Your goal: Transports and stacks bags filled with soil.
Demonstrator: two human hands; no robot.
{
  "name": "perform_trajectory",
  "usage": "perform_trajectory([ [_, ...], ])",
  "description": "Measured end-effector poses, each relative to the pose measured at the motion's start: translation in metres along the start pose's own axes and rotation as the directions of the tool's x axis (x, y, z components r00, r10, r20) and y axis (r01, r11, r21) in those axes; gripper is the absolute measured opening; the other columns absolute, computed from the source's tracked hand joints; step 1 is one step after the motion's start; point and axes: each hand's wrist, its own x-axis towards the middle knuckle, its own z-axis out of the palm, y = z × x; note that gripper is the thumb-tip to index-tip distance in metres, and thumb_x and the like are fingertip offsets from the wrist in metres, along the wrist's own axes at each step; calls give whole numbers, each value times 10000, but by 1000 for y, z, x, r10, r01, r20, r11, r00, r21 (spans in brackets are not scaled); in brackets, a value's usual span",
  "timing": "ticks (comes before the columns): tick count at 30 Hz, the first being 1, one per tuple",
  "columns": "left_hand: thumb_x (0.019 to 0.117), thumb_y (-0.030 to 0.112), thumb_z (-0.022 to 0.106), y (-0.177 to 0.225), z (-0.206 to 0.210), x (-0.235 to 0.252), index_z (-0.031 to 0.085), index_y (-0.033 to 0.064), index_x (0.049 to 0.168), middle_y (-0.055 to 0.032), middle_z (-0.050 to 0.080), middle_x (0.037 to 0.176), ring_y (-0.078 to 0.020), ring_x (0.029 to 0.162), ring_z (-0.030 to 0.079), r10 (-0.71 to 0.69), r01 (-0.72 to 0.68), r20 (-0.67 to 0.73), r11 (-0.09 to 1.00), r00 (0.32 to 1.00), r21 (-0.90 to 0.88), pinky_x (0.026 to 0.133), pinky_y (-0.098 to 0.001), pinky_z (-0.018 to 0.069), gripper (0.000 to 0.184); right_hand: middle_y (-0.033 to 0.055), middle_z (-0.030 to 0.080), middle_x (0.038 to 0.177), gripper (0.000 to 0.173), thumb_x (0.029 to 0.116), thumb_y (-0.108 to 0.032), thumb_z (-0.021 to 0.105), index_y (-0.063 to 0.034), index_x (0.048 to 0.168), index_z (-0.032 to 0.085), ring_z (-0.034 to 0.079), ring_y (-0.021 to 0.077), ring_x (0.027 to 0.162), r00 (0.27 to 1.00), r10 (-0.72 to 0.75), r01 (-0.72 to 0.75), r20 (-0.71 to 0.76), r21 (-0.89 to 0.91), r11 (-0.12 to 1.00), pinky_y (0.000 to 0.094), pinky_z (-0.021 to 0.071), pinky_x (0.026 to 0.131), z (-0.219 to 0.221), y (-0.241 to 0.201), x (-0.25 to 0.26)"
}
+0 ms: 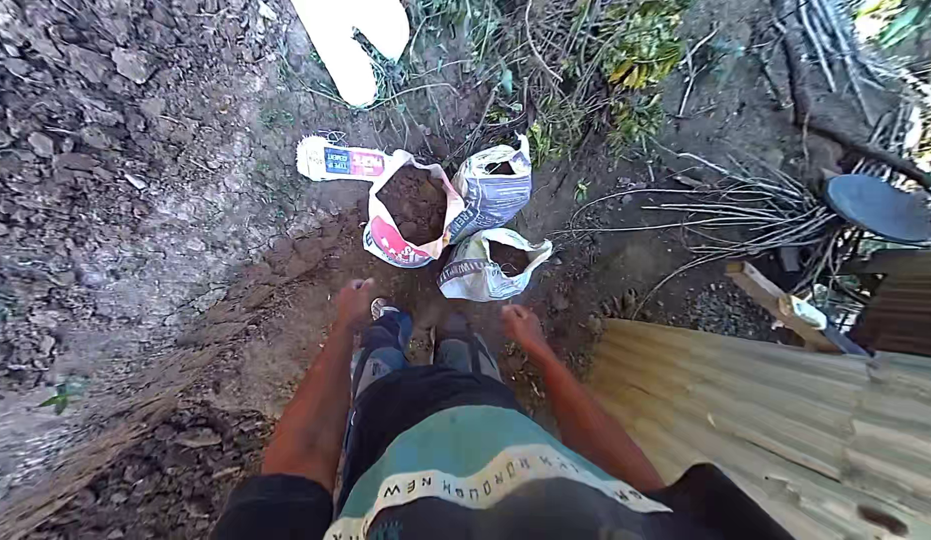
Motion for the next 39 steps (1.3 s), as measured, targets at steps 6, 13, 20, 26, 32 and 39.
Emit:
perform_trajectory([
  [6, 1030, 481, 576, 75, -2, 71, 541, 6, 1425, -254, 637, 1326, -435, 1274, 580, -27, 27, -4, 999, 1000, -43, 1074, -641, 427, 619, 270, 612, 1327, 555, 1049, -373, 579, 28, 1428, 513, 652, 385, 1155, 999, 31, -30, 11, -88, 996, 535, 545, 980, 29, -103, 87],
  [13, 954, 529, 665, 120, 15, 176, 414, 93, 1543, -232, 591, 1398, -456, 1227, 604, -126, 138, -194, 989, 973, 51, 972, -697, 477, 775, 300, 587, 1333, 778, 933, -541, 693, 37, 1417, 501, 593, 437, 1220, 985, 70, -88, -159, -112, 990, 621, 496, 1004, 84, -205, 249],
  [20, 1071, 322, 473, 80, -37, 250, 600, 47, 1367, -340, 617, 1286, -561, 1196, 587, -157, 226, -197, 889, 968, 398, 918, -768, 453, 424, 316, 676, 1164, 363, 1038, -276, 558, 21, 1197, 695, 630, 506, 1137, 994, -63, 111, 94, -695, 710, 722, 458, 959, -1, -176, 347],
  [26, 1067, 264, 535, 56, -30, 255, 575, -8, 1361, -222, 655, 1250, -278, 1090, 678, -31, -43, -248, 957, 968, -287, 969, -476, 556, 403, 213, 670, 1203, 391, 1058, -283, 563, -38, 1361, 599, 694, 320, 959, 991, -116, 105, -62, -151, 983, 520, 582, 852, 10, -126, 331],
  [32, 730, 671, 790, -17, 20, 211, 193, 168, 1626, -51, 389, 1623, -177, 1458, 423, 89, -121, -83, 811, 993, -572, 1156, -422, 432, 1189, 222, 583, 1400, 740, 912, -287, 699, 12, 1522, 405, 645, 297, 1183, 960, -166, 210, 226, -192, 959, 432, 553, 989, -5, -60, 314],
  [39, 745, 572, 861, 10, 24, 298, 194, -33, 1580, -94, 478, 1526, -117, 1390, 478, 564, -612, -237, 723, 791, -321, 1185, -333, 416, 1228, 123, 627, 1353, 925, 797, -303, 833, 73, 1506, 374, 613, 57, 1215, 820, -473, 536, 323, -141, 832, 262, 503, 1086, 21, -125, 385],
])
